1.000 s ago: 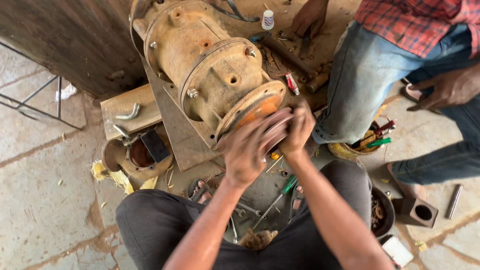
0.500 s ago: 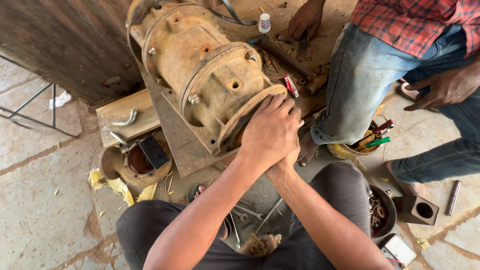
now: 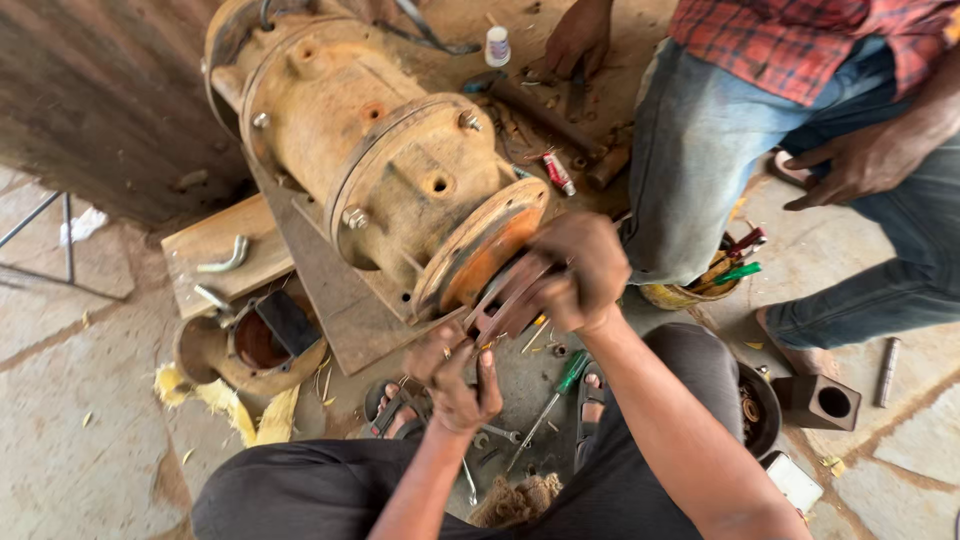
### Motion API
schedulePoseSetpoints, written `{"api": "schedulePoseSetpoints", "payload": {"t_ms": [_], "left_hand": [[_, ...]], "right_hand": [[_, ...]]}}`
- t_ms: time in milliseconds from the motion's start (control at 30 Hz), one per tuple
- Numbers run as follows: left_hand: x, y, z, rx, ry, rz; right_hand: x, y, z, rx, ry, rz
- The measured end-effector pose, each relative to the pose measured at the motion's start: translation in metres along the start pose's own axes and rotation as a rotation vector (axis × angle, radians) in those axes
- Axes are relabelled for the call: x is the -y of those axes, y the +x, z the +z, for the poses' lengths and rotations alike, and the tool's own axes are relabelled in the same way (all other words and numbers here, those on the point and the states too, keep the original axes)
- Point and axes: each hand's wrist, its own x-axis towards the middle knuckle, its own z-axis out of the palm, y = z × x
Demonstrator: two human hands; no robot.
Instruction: The person removes an impeller from a large motor housing using a hammer and a screwdriver. They handle the impeller and a circular component, then apply sealant from a tube onto the parts before attempting to reattach them to the motor shaft.
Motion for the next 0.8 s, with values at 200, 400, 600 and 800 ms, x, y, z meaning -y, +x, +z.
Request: {"api": "schedulePoseSetpoints", "payload": {"t_ms": [200, 400, 600, 800], "left_hand": [[-0.027, 0.133, 0.022, 0.542, -0.131, 0.097], [-0.038, 0.157, 0.054, 0.913, -0.067, 0.025], [-0.001, 0.042, 0.011, 0.320, -0.105, 0.056], [-0.018, 0.030, -0.024, 0.180, 0.009, 0.084]], "right_hand": [[0.030, -0.032, 0.035, -0.478, 1.519, 1.363], [0.018, -0.064, 0.047, -0.455, 1.269, 1.545], [-0.023, -0.047, 0.030, -0.220, 0.352, 0.583], [-0.016, -0.022, 0.008, -0.121, 0.078, 0.185]]}}
